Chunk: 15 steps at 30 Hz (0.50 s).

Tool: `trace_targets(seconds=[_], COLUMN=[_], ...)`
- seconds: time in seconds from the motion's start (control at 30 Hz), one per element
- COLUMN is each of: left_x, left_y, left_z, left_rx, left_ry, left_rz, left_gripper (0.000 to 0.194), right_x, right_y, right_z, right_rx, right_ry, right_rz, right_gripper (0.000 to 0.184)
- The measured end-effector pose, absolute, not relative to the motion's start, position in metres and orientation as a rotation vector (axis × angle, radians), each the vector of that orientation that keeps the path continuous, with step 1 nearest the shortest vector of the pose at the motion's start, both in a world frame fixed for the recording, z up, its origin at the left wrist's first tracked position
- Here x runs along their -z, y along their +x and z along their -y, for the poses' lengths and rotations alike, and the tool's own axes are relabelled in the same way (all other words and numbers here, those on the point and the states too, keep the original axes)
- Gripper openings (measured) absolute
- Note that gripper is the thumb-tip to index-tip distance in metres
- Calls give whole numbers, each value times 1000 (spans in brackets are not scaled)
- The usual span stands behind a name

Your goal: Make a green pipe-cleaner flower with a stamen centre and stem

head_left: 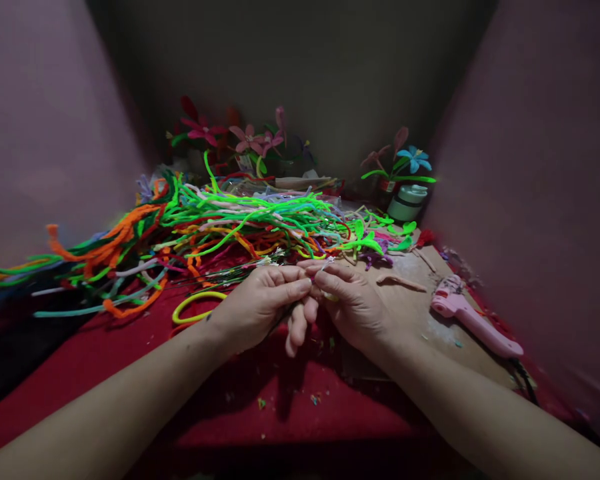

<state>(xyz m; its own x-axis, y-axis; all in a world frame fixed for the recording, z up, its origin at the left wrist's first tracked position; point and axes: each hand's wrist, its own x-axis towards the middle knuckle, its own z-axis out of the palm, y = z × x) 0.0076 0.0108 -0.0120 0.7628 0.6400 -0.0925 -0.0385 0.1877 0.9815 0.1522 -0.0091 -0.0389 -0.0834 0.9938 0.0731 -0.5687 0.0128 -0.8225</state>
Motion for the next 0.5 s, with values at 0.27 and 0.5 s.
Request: trace_targets(seconds=[0.27,0.5], left_x=[9,12], left_y=[11,5], left_z=[-6,-14], left_rx=[-766,-539], left_ry=[1644,1195], left_rz=[-799,-515], left_gripper=[22,20], right_x=[46,41], right_y=[153,157], right_z=[9,10], right_rx=[-1429,-1312], right_ry=[-719,-660], right_rz=[912,1113], right_gripper=[14,13])
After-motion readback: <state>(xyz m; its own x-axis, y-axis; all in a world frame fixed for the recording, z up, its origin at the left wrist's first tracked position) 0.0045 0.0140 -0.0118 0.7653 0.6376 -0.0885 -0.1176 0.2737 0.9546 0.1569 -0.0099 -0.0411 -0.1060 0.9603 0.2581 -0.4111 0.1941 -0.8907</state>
